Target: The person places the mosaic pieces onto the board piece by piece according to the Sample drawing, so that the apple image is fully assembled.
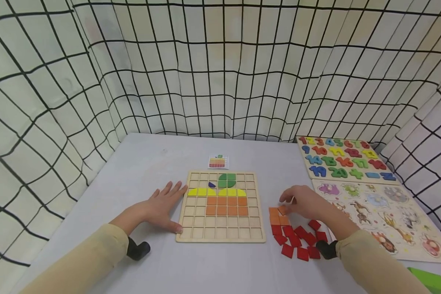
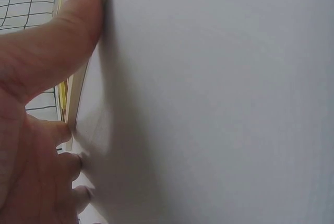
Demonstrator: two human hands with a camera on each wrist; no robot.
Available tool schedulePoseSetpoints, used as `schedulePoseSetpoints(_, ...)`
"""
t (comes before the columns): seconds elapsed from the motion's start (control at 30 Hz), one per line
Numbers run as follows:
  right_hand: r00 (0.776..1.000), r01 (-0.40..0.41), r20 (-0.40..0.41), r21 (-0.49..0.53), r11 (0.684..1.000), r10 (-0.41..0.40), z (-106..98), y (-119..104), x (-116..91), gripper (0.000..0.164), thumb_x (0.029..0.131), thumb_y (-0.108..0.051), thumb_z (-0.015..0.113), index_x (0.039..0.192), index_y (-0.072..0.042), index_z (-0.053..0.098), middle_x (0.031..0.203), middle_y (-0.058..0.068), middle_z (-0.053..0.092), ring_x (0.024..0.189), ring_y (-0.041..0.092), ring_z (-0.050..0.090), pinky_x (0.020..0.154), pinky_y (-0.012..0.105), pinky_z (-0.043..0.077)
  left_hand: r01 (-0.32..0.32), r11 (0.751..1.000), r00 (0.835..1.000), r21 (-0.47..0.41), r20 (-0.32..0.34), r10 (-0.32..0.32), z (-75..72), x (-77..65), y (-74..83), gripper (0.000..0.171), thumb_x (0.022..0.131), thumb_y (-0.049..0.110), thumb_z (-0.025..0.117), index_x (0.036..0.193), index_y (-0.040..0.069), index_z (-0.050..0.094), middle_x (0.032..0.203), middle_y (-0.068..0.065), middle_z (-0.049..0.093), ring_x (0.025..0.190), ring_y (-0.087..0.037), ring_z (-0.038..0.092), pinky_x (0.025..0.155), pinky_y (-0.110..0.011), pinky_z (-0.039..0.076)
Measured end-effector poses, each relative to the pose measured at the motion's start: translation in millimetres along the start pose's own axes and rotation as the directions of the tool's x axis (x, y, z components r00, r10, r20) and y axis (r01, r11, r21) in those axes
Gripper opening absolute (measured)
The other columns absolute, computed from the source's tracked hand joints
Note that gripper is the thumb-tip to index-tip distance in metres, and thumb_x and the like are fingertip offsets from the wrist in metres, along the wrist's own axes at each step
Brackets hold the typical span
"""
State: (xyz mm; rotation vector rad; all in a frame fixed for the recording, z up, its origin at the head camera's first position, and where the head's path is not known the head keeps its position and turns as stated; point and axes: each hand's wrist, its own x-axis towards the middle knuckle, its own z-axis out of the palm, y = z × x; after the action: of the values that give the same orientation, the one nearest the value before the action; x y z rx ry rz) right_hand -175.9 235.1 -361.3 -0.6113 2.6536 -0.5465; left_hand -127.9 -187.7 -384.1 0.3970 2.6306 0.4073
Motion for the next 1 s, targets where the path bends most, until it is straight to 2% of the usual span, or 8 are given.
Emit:
schedulePoseSetpoints(0.2, 0.999, 0.043, 0.02, 0.006, 0.999, -0.043, 4.6, 6.8, -1.3, 0.024, 0.088, -0.007, 0.078, 0.112, -0.013, 0.078, 0.104, 0.001, 0.071, 0.092, 0.014, 0.063, 0.077, 0.023, 0.056, 0.007, 1.0, 1.0, -0.003, 0.001, -0.007, -0.6, -0.2, -0.2, 0.126, 0.075, 0.055, 0.085, 0.164, 0.005, 0.013, 0.172, -0.021, 0.004, 0.159, -0.046, -0.002, 0.122, -0.072, 0.006)
schedulePoseSetpoints(0.33, 0.999, 0.042, 0.013, -0.026, 0.999, -0.041, 6.4, 5.0, 1.2, 0.019, 0.086, -0.007, 0.08, 0.105, -0.013, 0.076, 0.097, -0.002, 0.068, 0.09, 0.014, 0.062, 0.077, 0.025, 0.057, 0.007, 1.0, 1.0, -0.005, 0.005, -0.007, -0.6, -0.7, 0.6, 0.126, 0.075, 0.055, 0.086, 0.164, 0.005, 0.013, 0.172, -0.021, 0.004, 0.159, -0.046, -0.002, 0.122, -0.072, 0.006)
schedulePoseSetpoints(0.5, 0.999, -0.01, -0.032, -0.021, 1.0, 0.009, 7.8, 0.4, 1.3, 0.019, 0.085, -0.006, 0.081, 0.096, -0.012, 0.066, 0.09, -0.002, 0.064, 0.087, 0.015, 0.059, 0.079, 0.032, 0.058, 0.006, 1.0, 1.0, -0.002, 0.006, -0.006, -2.0, -1.7, 2.4, 0.125, 0.075, 0.055, 0.086, 0.164, 0.005, 0.013, 0.172, -0.021, 0.004, 0.159, -0.046, -0.002, 0.122, -0.072, 0.006)
schedulePoseSetpoints(0.63, 0.994, 0.016, -0.107, -0.033, 0.999, -0.02, 8.7, -6.7, 4.2, 0.016, 0.088, -0.005, 0.078, 0.093, -0.014, 0.066, 0.086, -0.004, 0.065, 0.085, 0.014, 0.058, 0.079, 0.03, 0.058, 0.007, 1.0, 1.0, -0.004, 0.004, -0.007, -2.6, -3.0, 2.0, 0.125, 0.075, 0.054, 0.086, 0.164, 0.005, 0.013, 0.172, -0.021, 0.004, 0.159, -0.046, -0.002, 0.122, -0.072, 0.005)
schedulePoseSetpoints(0.8, 0.974, 0.1, -0.201, -0.033, 0.994, -0.105, 11.5, -27.2, 19.3, 0.012, 0.091, -0.005, 0.075, 0.094, -0.014, 0.069, 0.09, -0.003, 0.068, 0.087, 0.014, 0.063, 0.081, 0.032, 0.06, 0.006, 1.0, 1.0, -0.003, 0.003, -0.006, -2.2, -3.6, 0.6, 0.125, 0.075, 0.055, 0.085, 0.164, 0.005, 0.014, 0.172, -0.021, 0.005, 0.159, -0.046, -0.002, 0.122, -0.072, 0.006)
schedulePoseSetpoints(1.0, 0.976, 0.15, -0.165, 0.028, 0.988, -0.143, 26.1, -71.4, 48.4, 0.008, 0.092, -0.007, 0.075, 0.094, -0.013, 0.07, 0.093, -0.002, 0.069, 0.087, 0.013, 0.063, 0.08, 0.029, 0.059, 0.004, 1.0, 1.0, -0.004, 0.013, -0.004, -2.2, -2.0, 0.3, 0.124, 0.076, 0.056, 0.084, 0.164, 0.006, 0.013, 0.172, -0.02, 0.004, 0.159, -0.046, -0.003, 0.122, -0.071, 0.006)
